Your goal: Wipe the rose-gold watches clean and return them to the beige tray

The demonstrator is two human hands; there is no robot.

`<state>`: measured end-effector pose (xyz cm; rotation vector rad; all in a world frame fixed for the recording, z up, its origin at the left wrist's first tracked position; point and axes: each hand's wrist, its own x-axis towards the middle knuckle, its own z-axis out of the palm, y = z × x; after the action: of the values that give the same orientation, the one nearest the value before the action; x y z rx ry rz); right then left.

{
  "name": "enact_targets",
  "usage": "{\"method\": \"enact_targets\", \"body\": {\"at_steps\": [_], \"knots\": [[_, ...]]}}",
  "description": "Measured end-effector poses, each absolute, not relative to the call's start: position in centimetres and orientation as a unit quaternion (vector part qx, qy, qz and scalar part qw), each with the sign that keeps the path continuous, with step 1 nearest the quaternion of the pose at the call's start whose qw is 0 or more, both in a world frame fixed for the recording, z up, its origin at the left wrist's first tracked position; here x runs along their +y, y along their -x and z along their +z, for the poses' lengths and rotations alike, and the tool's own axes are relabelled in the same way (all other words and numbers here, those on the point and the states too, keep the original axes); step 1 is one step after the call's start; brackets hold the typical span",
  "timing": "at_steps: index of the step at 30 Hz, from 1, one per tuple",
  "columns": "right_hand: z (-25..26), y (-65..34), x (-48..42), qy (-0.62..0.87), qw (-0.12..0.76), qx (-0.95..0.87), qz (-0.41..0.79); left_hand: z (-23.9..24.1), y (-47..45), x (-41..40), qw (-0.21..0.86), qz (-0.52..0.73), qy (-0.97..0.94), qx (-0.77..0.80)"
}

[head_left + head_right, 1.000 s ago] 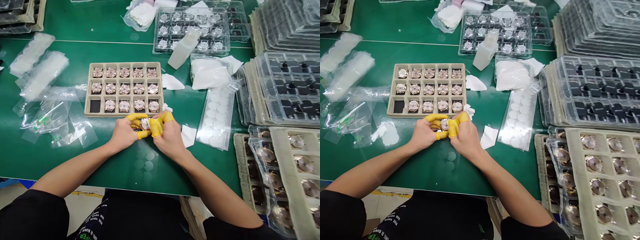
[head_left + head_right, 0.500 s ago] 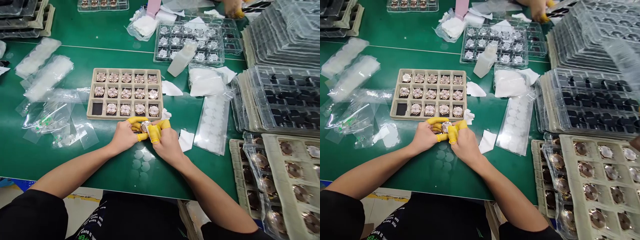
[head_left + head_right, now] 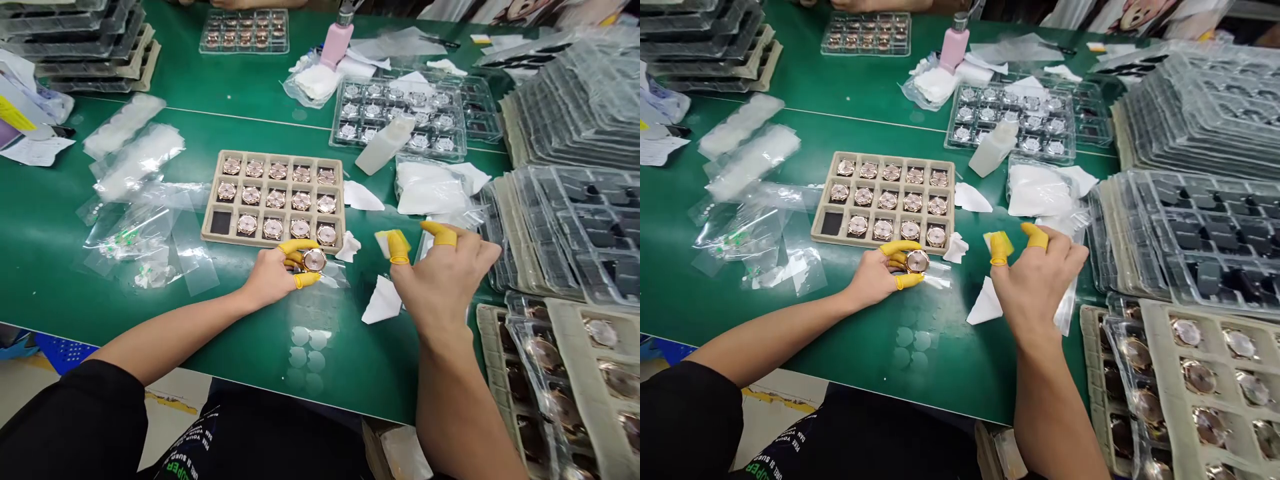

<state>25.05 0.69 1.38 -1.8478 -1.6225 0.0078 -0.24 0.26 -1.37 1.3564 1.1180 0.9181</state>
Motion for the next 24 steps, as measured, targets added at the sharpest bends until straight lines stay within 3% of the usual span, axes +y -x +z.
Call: {"method": "enact_targets", "body": {"at_steps": [7, 11, 13, 18, 22, 24], "knots": [[0.4, -20.1, -1.0, 0.541, 0.383, -0.636, 0.394, -1.1, 0.2, 0.1, 0.526, 0.364, -0.644, 0.420], [1.2, -20.1, 1.3, 0.562, 0.509, -0.523, 0.388, -1.2, -0.1, 0.1, 0.498, 0.341, -0.659, 0.450], [2.1, -18.9, 3.6, 0.555, 0.528, -0.515, 0.385, -1.6, -0.2, 0.0, 0.451, 0.309, -0.722, 0.425], [2.8, -9.1, 8.9, 0.477, 0.394, -0.660, 0.426, -2.7, -0.3, -0.1, 0.227, 0.237, -0.891, 0.313], [2.5, -2.3, 10.4, 0.413, 0.200, -0.856, 0.238, -2.7, -0.1, -0.3, 0.161, 0.250, -0.890, 0.347], [3.6, -2.1, 10.1, 0.378, 0.156, -0.899, 0.160, -2.4, 0.0, -0.6, 0.160, 0.245, -0.880, 0.373]]}}
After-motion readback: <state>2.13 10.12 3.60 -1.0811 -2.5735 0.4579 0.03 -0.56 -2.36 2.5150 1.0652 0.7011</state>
